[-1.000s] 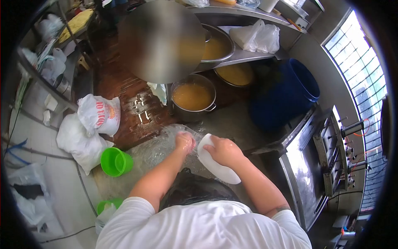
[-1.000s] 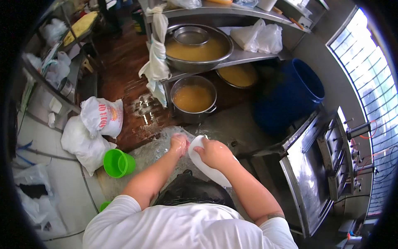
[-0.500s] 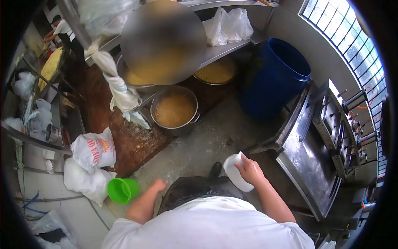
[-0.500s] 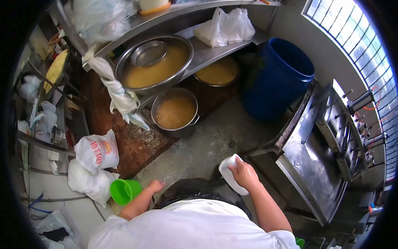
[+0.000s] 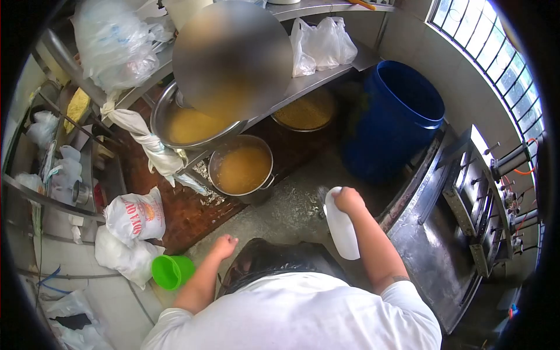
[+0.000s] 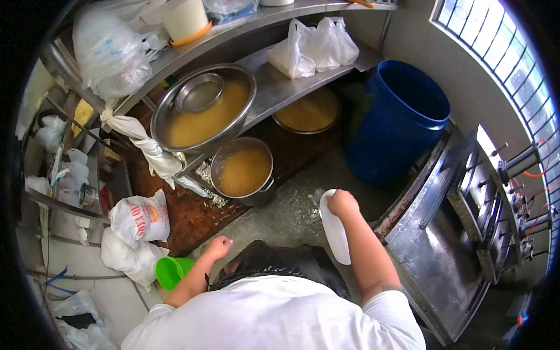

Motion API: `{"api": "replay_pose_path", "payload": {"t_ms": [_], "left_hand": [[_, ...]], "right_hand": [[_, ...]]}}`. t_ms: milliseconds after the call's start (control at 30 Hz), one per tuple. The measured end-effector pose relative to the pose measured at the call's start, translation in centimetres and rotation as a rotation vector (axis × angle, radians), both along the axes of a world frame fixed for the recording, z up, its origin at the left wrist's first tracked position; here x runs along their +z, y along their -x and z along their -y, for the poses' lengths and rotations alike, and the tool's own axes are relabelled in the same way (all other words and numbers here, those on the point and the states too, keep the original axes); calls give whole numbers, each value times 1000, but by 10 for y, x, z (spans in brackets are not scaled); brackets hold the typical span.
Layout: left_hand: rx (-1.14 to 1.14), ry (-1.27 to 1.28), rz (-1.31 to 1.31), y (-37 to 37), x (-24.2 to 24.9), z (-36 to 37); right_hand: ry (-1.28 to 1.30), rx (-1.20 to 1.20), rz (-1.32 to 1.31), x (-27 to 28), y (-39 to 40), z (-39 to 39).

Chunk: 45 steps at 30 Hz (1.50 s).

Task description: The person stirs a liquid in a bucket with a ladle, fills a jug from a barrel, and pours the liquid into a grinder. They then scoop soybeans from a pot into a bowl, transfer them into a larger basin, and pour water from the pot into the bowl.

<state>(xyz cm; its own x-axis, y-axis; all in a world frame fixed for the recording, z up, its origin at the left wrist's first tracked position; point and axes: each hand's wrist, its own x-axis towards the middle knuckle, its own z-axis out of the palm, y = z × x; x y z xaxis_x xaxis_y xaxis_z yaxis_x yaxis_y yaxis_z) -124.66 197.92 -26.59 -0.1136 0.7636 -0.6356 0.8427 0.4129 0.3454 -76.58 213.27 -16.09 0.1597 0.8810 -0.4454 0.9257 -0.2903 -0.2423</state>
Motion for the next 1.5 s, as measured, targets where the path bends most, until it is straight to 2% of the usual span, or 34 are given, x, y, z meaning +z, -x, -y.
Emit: {"api": "replay_pose_path", "payload": {"t_ms": [67, 133, 200, 267, 333, 400, 433, 467, 500, 533, 600, 667, 700, 733, 800, 833, 900, 933, 967, 1000, 1033, 1067, 1133, 1167, 1267, 1300, 1333, 1367, 1400, 1433, 1467, 1500], "left_hand": [[82, -19, 119, -14, 10, -19], [53, 5, 103, -22, 19, -33], [26, 36, 88, -19, 16, -38], [-47, 50, 11, 4, -20, -35], [-63, 79, -44, 35, -58, -21], [-90, 117, -109, 86, -116, 4], [-103, 134, -112, 107, -139, 16], [38, 297, -55, 106, -111, 17], [178, 461, -1, 108, -85, 19], [168, 463, -3, 115, -89, 21], [316, 502, 9, 125, -85, 27], [358, 461, 44, 122, -80, 18], [415, 415, 81, 119, -75, 10], [394, 415, 82, 119, -84, 1], [249, 300, 129, 117, -101, -18], [229, 298, 131, 105, -92, -32], [50, 170, 75, 64, -55, -70], [29, 168, 80, 54, -53, -87], [-88, 142, 60, 43, -51, -103], [-209, 114, 37, 35, -51, -114], [-284, -51, 20, 31, -57, -121], [-314, -51, 22, 25, -49, -127], [-157, -108, 114, 12, -27, -136], [-168, -163, 120, 14, -29, -136], [-215, -214, 42, 50, -84, -120], [-241, -154, -9, 65, -98, -110], [-213, -147, -18, 83, -120, -97], [-55, 70, -16, 103, -143, -81], [116, 284, -9, 120, -152, -61], [128, 347, -43, 125, -137, -39], [182, 353, -49, 130, -127, -23], [159, 440, -114, 134, -118, -9]], "right_hand": [[-78, -161, -50, -4, -20, -7], [-121, -215, -70, -14, -39, 1], [-326, -319, -354, -23, -47, 23], [-390, -430, -610, -27, -46, 55], [-584, -407, -685, -47, -45, 86], [-627, -429, -555, -47, -39, 115], [-554, -441, -487, -44, -39, 126], [-554, -444, -485, -47, -42, 137], [-545, -330, -310, -52, -47, 150], [-532, -219, -135, -46, -43, 153], [-431, -304, -183, -23, -39, 161], [-10, -310, -53, -8, -37, 164], [40, -291, 3, -15, -40, 166], [38, -312, 8, -14, -37, 160], [512, -256, 23, -17, -29, 145], [503, -278, -13, -31, -26, 143], [489, -4, 23, -58, -22, 125], [324, 72, 69, -72, -21, 113], [386, 32, 149, -58, -16, 87], [335, 20, 163, -33, -14, 65], [307, -6, 196, -23, -22, 45], [274, -50, 217, 3, -27, 30], [257, -105, 239, 49, -46, 14], [237, -164, 259, 87, -49, 15], [89, -427, 219, 150, -86, 44], [-51, -515, 227, 147, -115, 63], [-87, -613, 223, 163, -134, 78], [-221, -709, 233, 183, -142, 97], [-383, -752, 322, 180, -168, 118], [-432, -168, 729, 150, -233, 159], [-744, -90, 808, 148, -246, 184], [-807, -485, 634, 128, -275, 210]]}}
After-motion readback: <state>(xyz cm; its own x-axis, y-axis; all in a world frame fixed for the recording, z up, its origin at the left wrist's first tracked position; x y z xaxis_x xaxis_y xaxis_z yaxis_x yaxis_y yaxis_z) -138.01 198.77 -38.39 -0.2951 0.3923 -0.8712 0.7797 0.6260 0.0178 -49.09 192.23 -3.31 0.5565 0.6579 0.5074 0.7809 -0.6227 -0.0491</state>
